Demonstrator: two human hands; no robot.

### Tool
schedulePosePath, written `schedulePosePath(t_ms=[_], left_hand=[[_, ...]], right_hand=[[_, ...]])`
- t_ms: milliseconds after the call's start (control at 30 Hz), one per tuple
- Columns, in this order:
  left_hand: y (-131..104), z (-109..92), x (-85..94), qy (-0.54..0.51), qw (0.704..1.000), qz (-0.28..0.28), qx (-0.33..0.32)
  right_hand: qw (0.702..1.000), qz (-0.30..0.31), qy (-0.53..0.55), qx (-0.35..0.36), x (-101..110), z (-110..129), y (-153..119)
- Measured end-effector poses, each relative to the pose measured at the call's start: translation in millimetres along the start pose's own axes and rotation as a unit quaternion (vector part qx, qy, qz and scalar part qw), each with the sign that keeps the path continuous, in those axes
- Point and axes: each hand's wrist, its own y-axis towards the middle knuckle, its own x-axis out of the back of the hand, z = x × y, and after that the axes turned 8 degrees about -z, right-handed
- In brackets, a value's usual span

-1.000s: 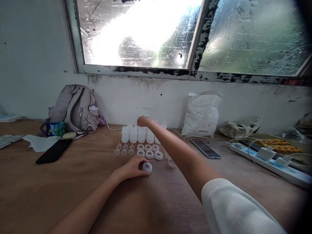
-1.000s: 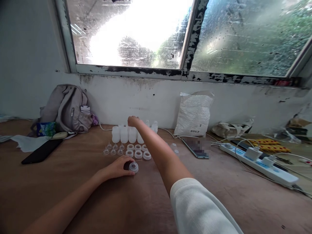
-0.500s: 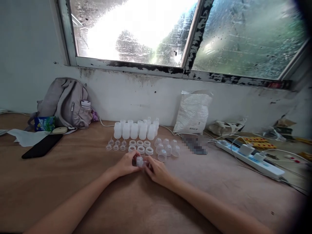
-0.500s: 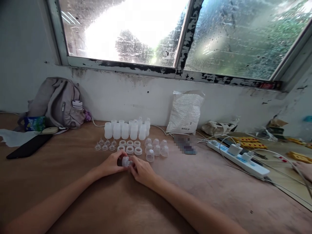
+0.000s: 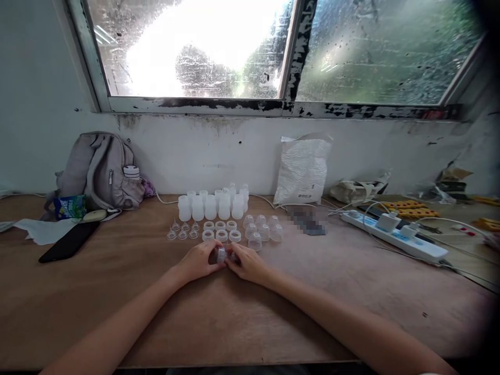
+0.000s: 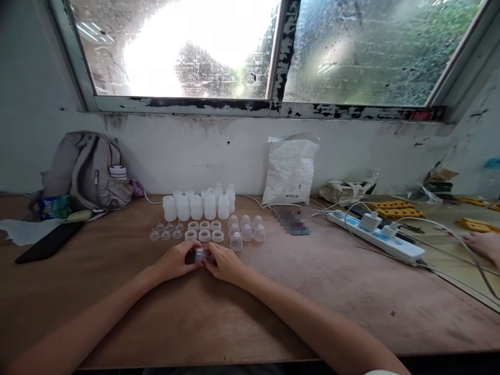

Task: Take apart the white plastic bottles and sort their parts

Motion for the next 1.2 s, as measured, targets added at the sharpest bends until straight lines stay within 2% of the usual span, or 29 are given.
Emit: schedulePosePath(t_ms=[800,1200], left_hand=[[0.5,-8.8,2.9,-0.004,1.000,0.013,-0.016],[7.4,4.9,1.6,-0.019,0.999,0.036,-0.003]], right_hand=[[1.000,-0.026,-0.006,-0.008,-0.8,1.1,1.9],[0.999,-0.034,-0.016,-0.012,-0.8,2.5,3.0]])
